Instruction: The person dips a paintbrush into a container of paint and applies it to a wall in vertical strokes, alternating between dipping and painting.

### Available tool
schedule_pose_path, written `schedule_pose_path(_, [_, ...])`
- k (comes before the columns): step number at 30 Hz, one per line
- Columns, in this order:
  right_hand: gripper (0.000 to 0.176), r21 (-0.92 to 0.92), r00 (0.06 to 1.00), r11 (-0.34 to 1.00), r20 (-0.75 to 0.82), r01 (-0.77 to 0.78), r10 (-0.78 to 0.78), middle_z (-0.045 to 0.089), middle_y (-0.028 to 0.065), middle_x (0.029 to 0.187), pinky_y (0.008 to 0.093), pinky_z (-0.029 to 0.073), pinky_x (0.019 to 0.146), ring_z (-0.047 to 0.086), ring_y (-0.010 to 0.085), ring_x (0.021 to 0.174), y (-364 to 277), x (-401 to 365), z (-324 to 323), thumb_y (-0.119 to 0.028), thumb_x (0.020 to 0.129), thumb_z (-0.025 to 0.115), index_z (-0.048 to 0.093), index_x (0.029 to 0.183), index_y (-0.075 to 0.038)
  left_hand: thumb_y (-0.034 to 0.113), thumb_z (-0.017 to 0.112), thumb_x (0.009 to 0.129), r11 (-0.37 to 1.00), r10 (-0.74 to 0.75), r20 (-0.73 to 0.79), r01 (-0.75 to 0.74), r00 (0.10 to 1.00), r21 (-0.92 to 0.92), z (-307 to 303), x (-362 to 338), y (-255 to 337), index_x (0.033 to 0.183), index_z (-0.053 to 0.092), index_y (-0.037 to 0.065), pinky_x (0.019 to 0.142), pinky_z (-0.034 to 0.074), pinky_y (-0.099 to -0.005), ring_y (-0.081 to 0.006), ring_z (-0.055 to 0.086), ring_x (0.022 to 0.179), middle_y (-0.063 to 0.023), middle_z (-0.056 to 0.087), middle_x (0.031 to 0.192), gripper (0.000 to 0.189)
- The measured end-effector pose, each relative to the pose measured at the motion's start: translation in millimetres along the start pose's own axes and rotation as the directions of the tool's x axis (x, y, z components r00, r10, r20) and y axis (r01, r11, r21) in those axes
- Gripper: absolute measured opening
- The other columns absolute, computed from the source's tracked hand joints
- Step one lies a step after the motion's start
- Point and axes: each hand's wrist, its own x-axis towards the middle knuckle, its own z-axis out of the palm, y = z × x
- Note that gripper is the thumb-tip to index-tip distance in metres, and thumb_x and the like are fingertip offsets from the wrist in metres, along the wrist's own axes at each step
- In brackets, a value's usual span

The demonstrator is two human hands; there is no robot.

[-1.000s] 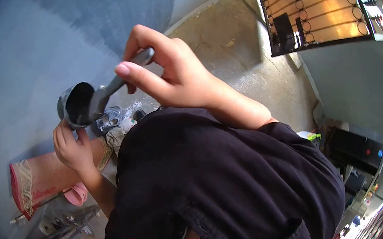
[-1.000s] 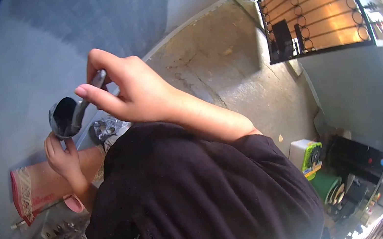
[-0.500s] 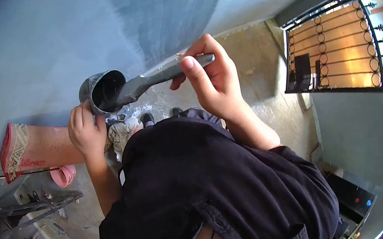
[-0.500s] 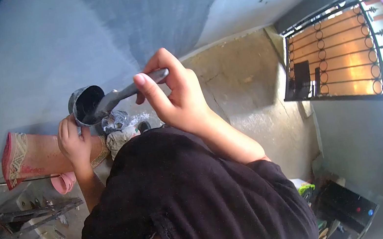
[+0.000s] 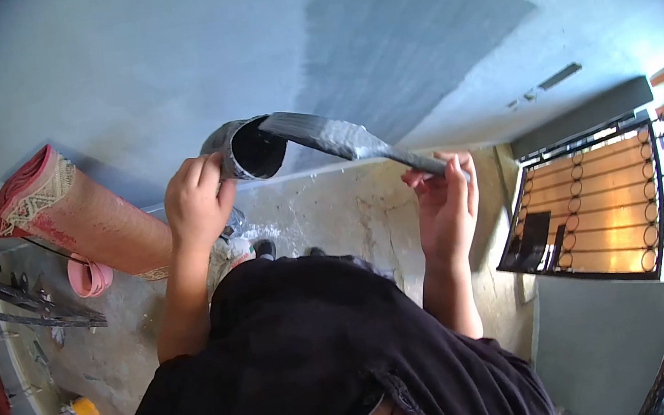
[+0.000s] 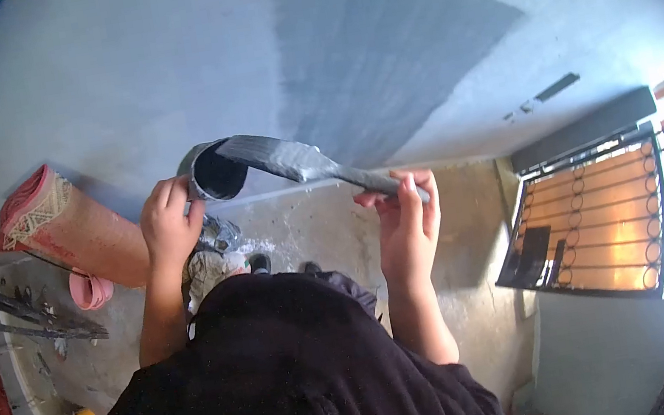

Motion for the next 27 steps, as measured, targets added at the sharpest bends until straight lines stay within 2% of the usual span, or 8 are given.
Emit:
schedule_pose_path(8, [0.024,0.065,0.995,0.993,0.022,-0.099,0.098,0.065,0.0136,0.105,0.0424,0.049,0.093,0.068,0.0276,0.096,20.7,-7.7,1.7,-0.018,0.103,0.051,0.052,0.12,-0.002,0.015,0.074,0.079,0.985,-0.092,0.041,0.096,0.995,-0.141,9.2,23.1,-13.3,0.101,0.063,0.004,0.072,0.052,-0.0452,-0.0363,0.065,0.087,-0.0128,0.065,0.095,0.026])
schedule_pose_path(14, [0.038,0.26,0.866,0.842,0.311,-0.473,0.391,0.064,0.0161,0.116,0.0428,0.048,0.097,0.063,0.0279,0.111,44.5,-20.8,-3.2,-0.019,0.098,0.063,0.051,0.131,-0.005,0.018,0.076,0.079,0.978,-0.086,0.026,0.089,0.996,-0.191,17.5,26.1,-35.4,0.098,0.063,0.005,0.068,0.052,-0.0454,-0.0353,0.064,0.081,-0.0121,0.064,0.087,0.026])
schedule_pose_path(16, [0.047,0.294,0.803,0.766,0.394,-0.571,0.448,0.064,0.0153,0.116,0.041,0.048,0.093,0.063,0.0246,0.102,46.2,-26.6,6.9,-0.013,0.098,0.061,0.047,0.142,-0.006,0.018,0.076,0.079,0.975,-0.088,0.046,0.095,0.995,-0.201,15.0,25.1,-43.8,0.096,0.062,0.005,0.068,0.051,-0.0454,-0.0354,0.064,0.082,-0.0121,0.064,0.087,0.025])
schedule_pose_path(19, [0.052,0.079,0.663,0.739,0.512,-0.669,0.546,0.061,0.01,0.113,0.0389,0.049,0.086,0.06,0.0196,0.085,71.3,-30.4,1.2,-0.008,0.097,0.06,0.042,0.145,-0.006,0.018,0.075,0.079,0.978,-0.11,0.086,0.123,0.99,-0.171,12.0,20.1,-60.6,0.096,0.062,0.003,0.07,0.051,-0.0463,-0.0364,0.064,0.084,-0.0133,0.064,0.089,0.026])
schedule_pose_path(22, [0.048,0.175,0.615,0.619,0.482,-0.766,0.624,0.059,0.0073,0.104,0.0367,0.048,0.084,0.055,0.0163,0.08,90.0,-29.5,11.1,-0.009,0.098,0.059,0.043,0.144,-0.007,0.018,0.074,0.08,0.976,-0.146,0.098,0.159,0.985,-0.151,8.9,12.3,-79.6,0.098,0.063,0.003,0.071,0.052,-0.0469,-0.0376,0.064,0.086,-0.0142,0.064,0.091,0.026])
schedule_pose_path(24, [0.036,0.185,0.634,0.611,0.336,-0.77,0.697,0.057,0.0067,0.095,0.0331,0.048,0.077,0.051,0.0142,0.076,98.3,-26.1,12.9,-0.01,0.101,0.054,0.047,0.136,-0.007,0.018,0.073,0.08,0.976,-0.153,0.09,0.164,0.984,-0.143,5.4,9.8,-85.1,0.1,0.063,0.003,0.072,0.051,-0.0472,-0.0384,0.063,0.087,-0.0148,0.064,0.092,0.027])
schedule_pose_path(26, [0.023,0.149,0.747,0.739,0.256,-0.657,0.613,0.055,0.0074,0.091,0.0309,0.045,0.067,0.051,0.0134,0.076,119.1,-15.9,4.0,-0.013,0.104,0.051,0.049,0.126,-0.008,0.019,0.073,0.081,0.977,-0.167,0.086,0.177,0.982,-0.122,3.3,5.7,-92.3,0.1,0.063,0.003,0.073,0.051,-0.0473,-0.0385,0.063,0.088,-0.0149,0.064,0.092,0.027])
schedule_pose_path(27, [0.016,0.043,0.817,0.817,0.088,-0.575,0.57,0.051,0.0051,0.082,0.0265,0.039,0.057,0.048,0.0101,0.069,113.9,-9.3,21.4,-0.018,0.108,0.046,0.049,0.117,-0.006,0.018,0.072,0.081,0.972,-0.191,0.099,0.202,0.977,-0.118,-0.7,5.9,-91.0,0.101,0.063,0.003,0.074,0.051,-0.0475,-0.0387,0.063,0.088,-0.0149,0.064,0.092,0.027])
